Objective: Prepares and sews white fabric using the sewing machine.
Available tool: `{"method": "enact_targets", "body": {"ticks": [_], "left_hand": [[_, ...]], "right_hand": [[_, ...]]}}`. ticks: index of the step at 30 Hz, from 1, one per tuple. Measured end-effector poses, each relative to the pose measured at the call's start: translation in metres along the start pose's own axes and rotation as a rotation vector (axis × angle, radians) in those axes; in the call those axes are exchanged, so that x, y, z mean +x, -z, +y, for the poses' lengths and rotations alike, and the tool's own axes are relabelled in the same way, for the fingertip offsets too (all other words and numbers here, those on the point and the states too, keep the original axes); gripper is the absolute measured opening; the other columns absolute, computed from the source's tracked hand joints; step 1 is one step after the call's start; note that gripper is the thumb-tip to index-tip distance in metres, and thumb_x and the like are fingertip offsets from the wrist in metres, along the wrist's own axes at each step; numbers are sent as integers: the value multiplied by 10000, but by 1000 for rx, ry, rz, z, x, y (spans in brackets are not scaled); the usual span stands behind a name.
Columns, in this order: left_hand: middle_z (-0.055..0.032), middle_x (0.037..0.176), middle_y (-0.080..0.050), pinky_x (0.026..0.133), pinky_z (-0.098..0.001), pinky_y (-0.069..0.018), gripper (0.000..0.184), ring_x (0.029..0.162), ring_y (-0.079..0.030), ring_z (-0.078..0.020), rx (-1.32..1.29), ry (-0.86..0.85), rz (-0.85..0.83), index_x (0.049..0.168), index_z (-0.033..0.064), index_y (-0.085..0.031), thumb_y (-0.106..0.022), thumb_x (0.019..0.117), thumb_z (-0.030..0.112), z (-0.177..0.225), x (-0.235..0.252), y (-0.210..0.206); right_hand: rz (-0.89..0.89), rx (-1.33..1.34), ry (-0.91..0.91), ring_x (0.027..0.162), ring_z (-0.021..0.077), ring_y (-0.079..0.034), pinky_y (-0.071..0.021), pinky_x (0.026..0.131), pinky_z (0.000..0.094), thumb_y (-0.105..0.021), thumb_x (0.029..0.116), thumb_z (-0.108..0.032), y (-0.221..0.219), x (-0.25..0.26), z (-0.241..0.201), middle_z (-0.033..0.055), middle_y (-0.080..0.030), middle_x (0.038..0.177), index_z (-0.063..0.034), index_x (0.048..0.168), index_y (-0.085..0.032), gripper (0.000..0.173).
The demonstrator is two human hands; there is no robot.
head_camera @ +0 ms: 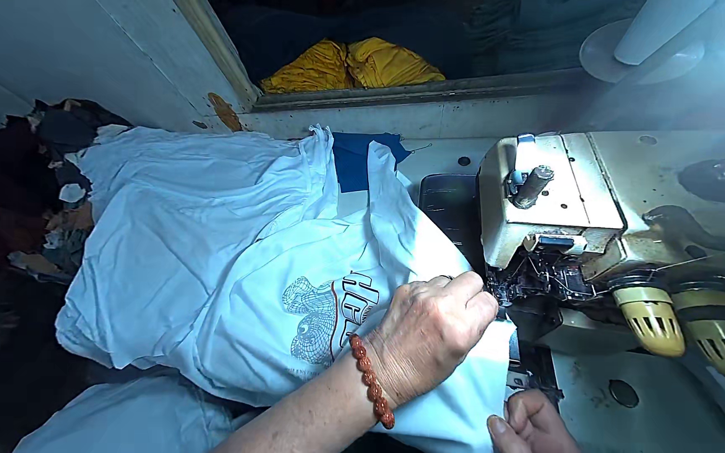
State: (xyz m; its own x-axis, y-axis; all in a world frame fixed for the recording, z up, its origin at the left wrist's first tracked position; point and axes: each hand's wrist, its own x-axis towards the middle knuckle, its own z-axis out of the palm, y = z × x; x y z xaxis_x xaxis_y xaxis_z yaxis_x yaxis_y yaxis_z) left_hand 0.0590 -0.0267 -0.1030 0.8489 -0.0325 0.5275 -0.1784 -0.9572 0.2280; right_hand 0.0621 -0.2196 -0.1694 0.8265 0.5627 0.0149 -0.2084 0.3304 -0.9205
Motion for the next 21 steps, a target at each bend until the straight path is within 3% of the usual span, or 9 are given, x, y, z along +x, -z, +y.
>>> {"method": "enact_targets", "body": {"ticks": [4,8,13,17,21], "left_hand": [[-51,848,-679,588,-296,-507,153,728,-639,-181,104,-2,28,905,71,-757,-608,931,95,11,-10,0],[-69,1102,-745,759,-368,-540,218,929,-688,-217,84,31,19,1034,86,-787,-593,938,110,4,-11,-1],[-81,1095,-732,828,-427,-529,153,1016,-675,-263,53,117,39,862,85,-753,-626,942,110,-27,13,-8],[-118,1073,-754,888,-432,-541,188,1051,-698,-282,87,200,191,923,36,-776,-603,977,88,-57,32,-19],[-111,922,-723,787,-397,-534,192,867,-684,-260,180,207,288,1039,38,-771,-590,980,70,-61,25,-12]], "right_hand": [[-31,30,6,670,-70,-592,-519,628,119,-655,841,42,11,3,-12,-155,-616,751,-243,901,-586,300],[-63,-30,51,650,-78,-563,-485,604,105,-653,851,22,15,12,-23,-169,-586,727,-252,889,-579,286],[-16,-173,74,577,-78,-529,-449,515,97,-605,801,109,3,38,-37,-159,-569,674,-202,858,-520,328],[29,-289,122,497,-84,-427,-362,450,85,-616,788,104,-5,50,-36,-157,-480,606,-184,796,-495,312],[58,-302,144,487,-85,-403,-345,447,80,-623,778,98,-6,51,-34,-156,-460,591,-191,766,-496,316]]}}
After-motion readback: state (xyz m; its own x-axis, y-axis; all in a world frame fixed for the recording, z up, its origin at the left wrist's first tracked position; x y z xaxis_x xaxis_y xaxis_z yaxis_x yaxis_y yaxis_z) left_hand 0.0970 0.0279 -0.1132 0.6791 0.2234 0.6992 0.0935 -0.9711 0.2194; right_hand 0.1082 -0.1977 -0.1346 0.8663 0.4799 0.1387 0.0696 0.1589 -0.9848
